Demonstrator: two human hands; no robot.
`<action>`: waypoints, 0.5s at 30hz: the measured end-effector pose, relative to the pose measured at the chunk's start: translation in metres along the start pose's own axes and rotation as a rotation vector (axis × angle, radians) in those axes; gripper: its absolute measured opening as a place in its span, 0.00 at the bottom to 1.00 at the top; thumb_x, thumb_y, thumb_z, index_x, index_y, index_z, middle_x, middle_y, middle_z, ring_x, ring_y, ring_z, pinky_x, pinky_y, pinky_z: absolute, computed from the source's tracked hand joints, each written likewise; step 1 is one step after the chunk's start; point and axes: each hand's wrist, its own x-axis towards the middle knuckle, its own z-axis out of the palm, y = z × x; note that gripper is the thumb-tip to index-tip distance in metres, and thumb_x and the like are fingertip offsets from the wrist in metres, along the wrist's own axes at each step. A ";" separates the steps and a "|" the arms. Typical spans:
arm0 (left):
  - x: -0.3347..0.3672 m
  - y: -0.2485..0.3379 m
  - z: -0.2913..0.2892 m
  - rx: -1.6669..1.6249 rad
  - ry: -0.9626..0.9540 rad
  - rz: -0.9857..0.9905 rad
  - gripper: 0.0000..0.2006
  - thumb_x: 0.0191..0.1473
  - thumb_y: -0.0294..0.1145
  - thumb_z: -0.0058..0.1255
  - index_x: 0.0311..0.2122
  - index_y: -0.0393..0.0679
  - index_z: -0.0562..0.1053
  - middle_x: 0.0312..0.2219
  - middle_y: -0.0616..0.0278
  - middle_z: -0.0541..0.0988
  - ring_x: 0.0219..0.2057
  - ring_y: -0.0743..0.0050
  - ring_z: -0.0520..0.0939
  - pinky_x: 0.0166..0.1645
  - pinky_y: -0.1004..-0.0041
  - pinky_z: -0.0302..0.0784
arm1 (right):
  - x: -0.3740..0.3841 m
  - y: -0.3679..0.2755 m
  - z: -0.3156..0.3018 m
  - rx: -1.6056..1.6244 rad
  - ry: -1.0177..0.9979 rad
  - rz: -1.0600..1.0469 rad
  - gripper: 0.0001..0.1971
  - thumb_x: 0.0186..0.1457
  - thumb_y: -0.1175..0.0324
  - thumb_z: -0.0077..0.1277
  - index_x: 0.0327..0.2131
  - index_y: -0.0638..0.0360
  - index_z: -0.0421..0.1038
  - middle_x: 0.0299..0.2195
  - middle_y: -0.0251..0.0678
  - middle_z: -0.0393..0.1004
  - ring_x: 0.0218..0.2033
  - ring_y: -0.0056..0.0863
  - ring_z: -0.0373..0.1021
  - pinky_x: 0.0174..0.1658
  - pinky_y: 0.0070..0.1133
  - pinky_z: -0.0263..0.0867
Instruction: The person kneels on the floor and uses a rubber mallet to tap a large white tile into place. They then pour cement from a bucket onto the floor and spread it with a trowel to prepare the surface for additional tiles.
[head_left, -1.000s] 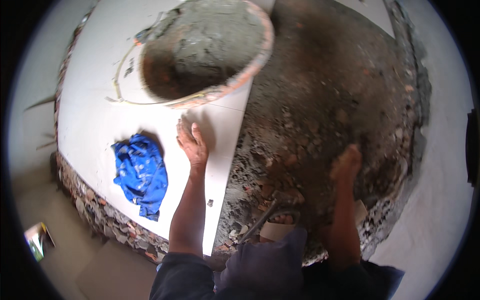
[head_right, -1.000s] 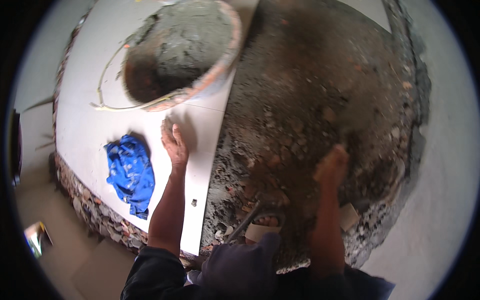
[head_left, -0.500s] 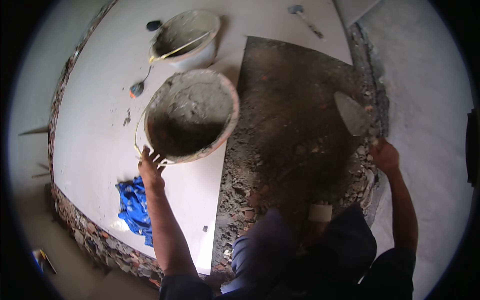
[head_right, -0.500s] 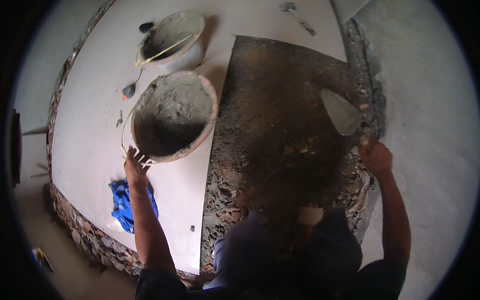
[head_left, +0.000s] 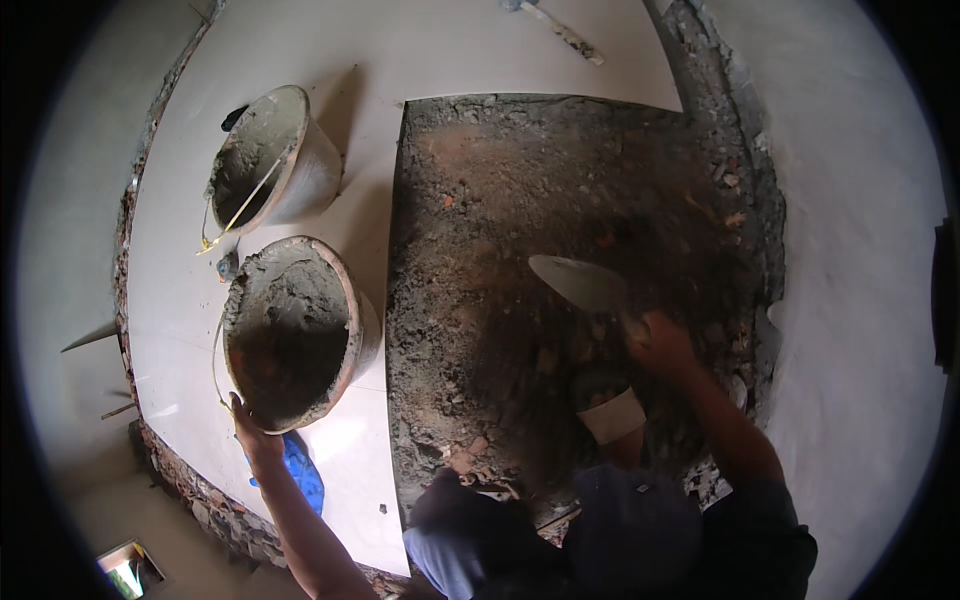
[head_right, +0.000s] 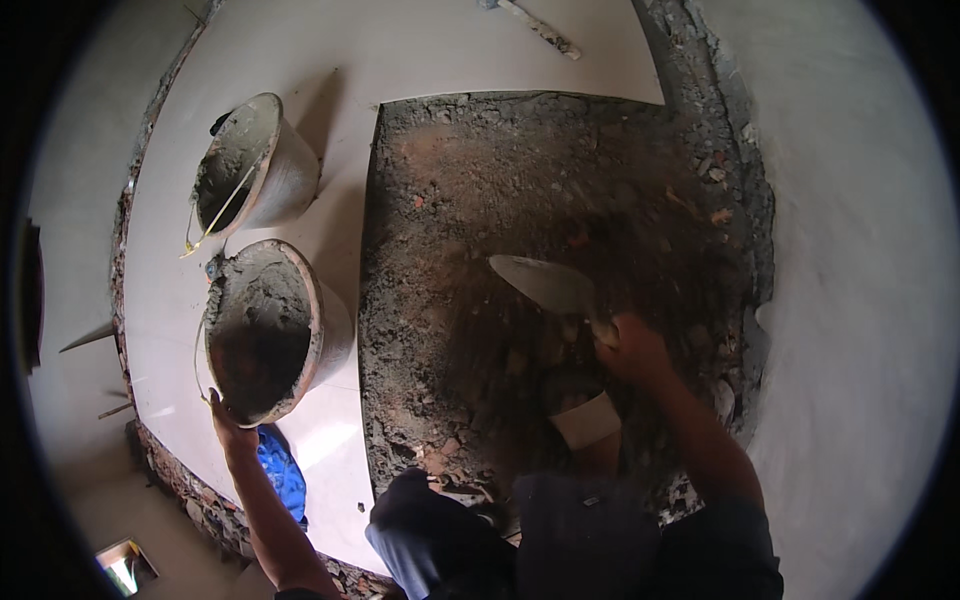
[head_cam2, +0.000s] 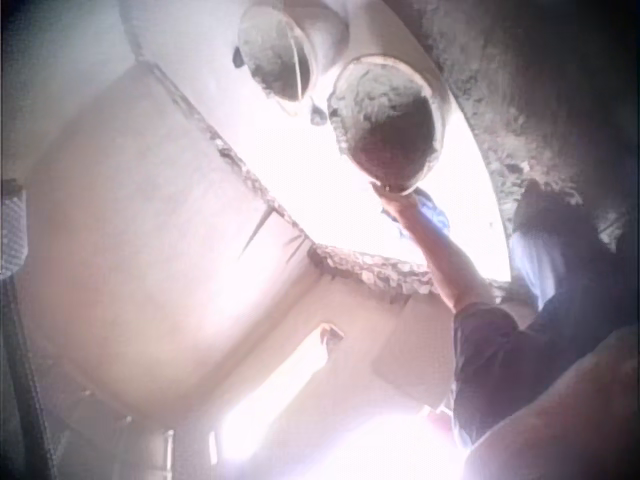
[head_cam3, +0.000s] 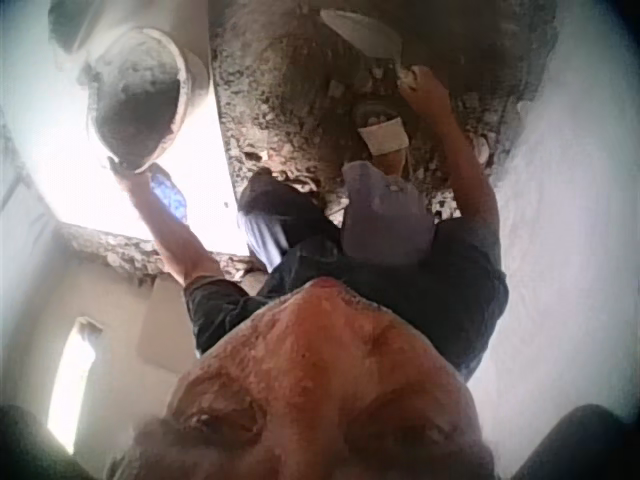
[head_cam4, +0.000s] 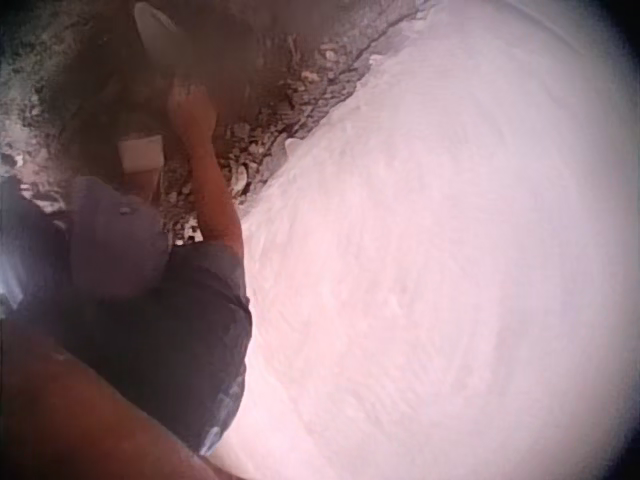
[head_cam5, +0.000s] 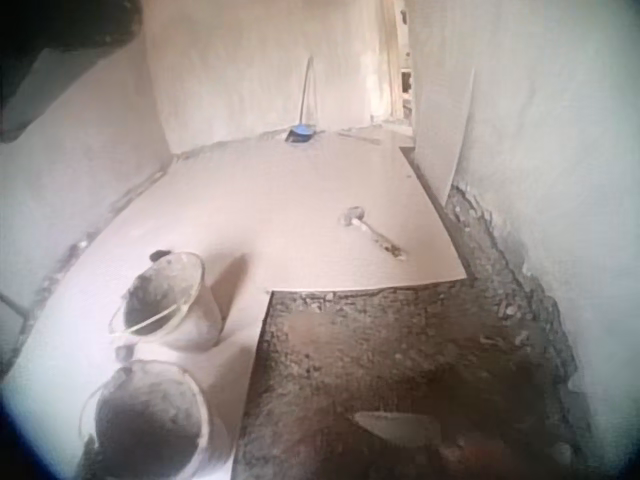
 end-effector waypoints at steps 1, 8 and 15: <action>-0.007 -0.002 0.015 0.001 0.005 0.081 0.31 0.61 0.54 0.38 0.55 0.33 0.64 0.52 0.50 0.71 0.52 0.57 0.72 0.57 0.62 0.66 | -0.003 0.010 0.002 0.055 -0.037 0.054 0.24 0.48 0.53 0.56 0.43 0.61 0.66 0.38 0.50 0.73 0.40 0.50 0.72 0.40 0.38 0.68; -0.037 0.015 0.126 0.783 0.212 0.701 0.27 0.59 0.39 0.47 0.57 0.28 0.60 0.46 0.43 0.74 0.47 0.54 0.77 0.51 0.68 0.72 | -0.031 0.050 -0.006 0.226 -0.110 0.257 0.25 0.47 0.55 0.58 0.45 0.61 0.67 0.34 0.52 0.75 0.38 0.52 0.73 0.39 0.38 0.69; -0.003 0.095 0.228 0.308 -0.164 -0.026 0.23 0.62 0.44 0.43 0.50 0.30 0.69 0.43 0.53 0.78 0.41 0.67 0.79 0.50 0.72 0.73 | -0.063 0.058 -0.011 0.578 -0.167 0.335 0.23 0.47 0.58 0.60 0.43 0.62 0.69 0.33 0.52 0.75 0.37 0.50 0.74 0.39 0.35 0.69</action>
